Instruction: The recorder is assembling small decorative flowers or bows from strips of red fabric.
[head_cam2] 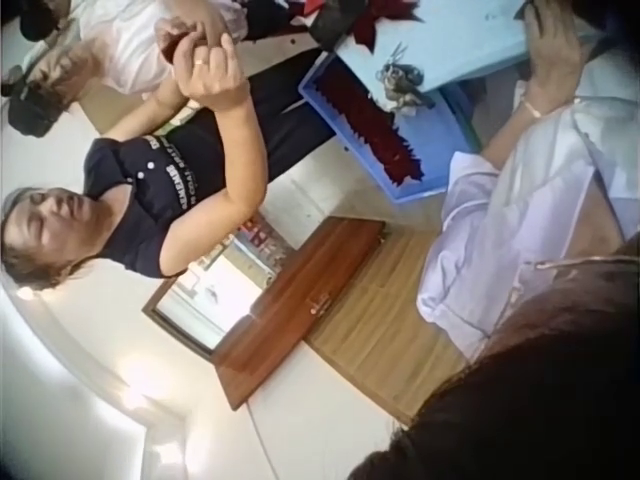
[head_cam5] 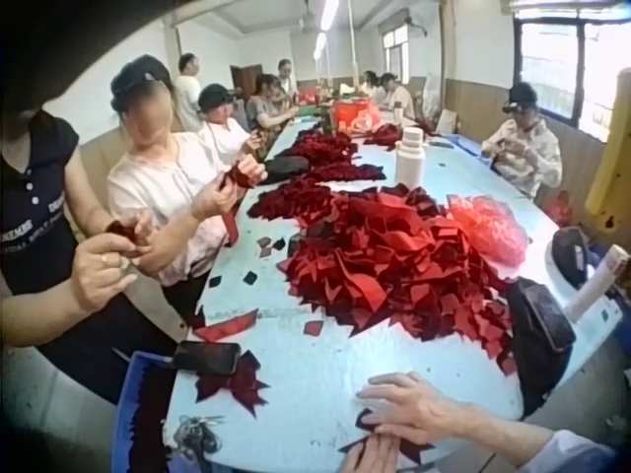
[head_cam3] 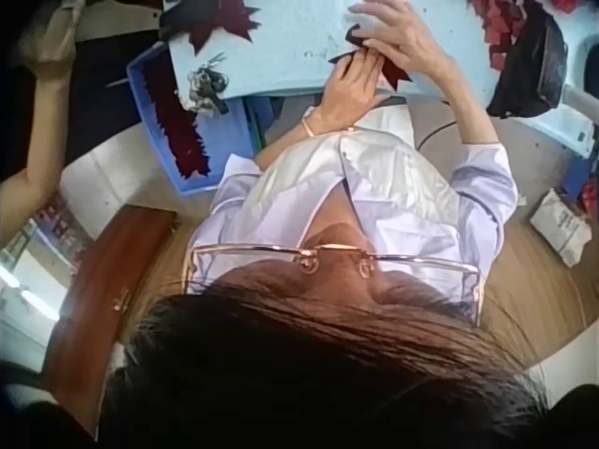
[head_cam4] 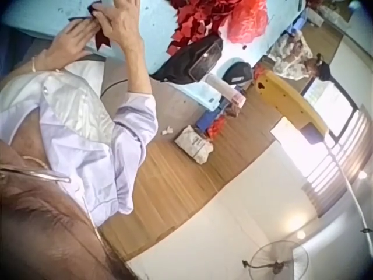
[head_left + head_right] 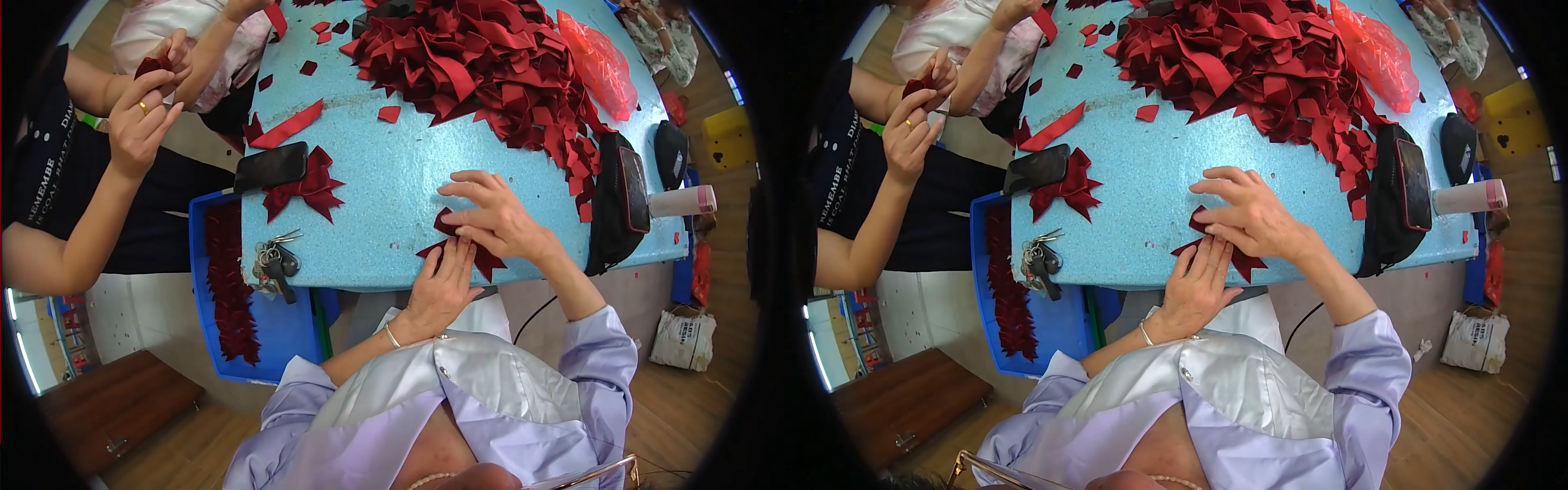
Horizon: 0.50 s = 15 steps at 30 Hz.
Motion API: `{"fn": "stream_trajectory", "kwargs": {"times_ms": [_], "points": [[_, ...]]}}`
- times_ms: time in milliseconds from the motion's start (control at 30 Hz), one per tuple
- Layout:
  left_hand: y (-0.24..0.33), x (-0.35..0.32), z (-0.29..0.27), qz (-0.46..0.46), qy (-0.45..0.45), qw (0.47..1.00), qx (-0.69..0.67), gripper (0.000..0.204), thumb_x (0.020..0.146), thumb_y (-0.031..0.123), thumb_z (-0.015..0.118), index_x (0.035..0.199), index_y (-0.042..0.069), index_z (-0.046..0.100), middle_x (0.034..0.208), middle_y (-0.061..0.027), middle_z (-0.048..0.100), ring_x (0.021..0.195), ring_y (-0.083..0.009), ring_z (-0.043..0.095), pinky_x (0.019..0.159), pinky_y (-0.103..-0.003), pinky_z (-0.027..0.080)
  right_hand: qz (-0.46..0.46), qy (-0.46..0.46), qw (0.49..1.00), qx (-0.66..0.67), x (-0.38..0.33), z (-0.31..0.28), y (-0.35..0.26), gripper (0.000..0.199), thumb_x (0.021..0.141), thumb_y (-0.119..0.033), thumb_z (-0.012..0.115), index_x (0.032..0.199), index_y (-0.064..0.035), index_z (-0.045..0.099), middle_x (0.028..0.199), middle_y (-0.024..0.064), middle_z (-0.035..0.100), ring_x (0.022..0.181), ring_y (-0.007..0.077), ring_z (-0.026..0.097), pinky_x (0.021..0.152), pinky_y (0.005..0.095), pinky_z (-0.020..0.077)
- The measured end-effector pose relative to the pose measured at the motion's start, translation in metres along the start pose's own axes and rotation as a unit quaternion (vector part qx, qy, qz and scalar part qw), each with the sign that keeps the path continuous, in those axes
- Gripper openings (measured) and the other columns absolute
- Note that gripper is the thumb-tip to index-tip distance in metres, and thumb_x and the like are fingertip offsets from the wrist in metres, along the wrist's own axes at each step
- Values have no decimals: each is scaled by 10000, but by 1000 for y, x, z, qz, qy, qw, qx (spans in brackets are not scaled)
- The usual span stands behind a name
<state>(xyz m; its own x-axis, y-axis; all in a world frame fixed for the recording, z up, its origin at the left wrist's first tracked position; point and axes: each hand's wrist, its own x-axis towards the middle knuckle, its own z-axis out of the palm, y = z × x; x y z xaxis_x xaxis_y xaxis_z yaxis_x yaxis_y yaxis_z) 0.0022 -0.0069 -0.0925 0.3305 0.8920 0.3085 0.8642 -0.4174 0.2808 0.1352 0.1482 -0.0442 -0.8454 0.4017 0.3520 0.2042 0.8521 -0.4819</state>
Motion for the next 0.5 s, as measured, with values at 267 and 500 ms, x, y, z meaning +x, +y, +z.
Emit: {"fn": "stream_trajectory", "kwargs": {"times_ms": [267,500], "points": [[2,4,0,2,-3,1000,6,760,719,375,763,1276,-95,547,1402,-248,485,1267,-338,484,1038,-436,369,94,-5,993,-77,-7,2,9,340,887,-228,610,1211,-137,660,1465,94,465,1407,329,349,1005,488,355],[2,1,0,1,4,1000,16,774,699,348,781,1289,-88,536,1420,-250,463,1262,-338,485,1016,-441,383,154,13,978,-140,-69,-15,-26,358,933,-224,553,1270,-133,634,1486,130,434,1415,341,332,1041,478,338]]}}
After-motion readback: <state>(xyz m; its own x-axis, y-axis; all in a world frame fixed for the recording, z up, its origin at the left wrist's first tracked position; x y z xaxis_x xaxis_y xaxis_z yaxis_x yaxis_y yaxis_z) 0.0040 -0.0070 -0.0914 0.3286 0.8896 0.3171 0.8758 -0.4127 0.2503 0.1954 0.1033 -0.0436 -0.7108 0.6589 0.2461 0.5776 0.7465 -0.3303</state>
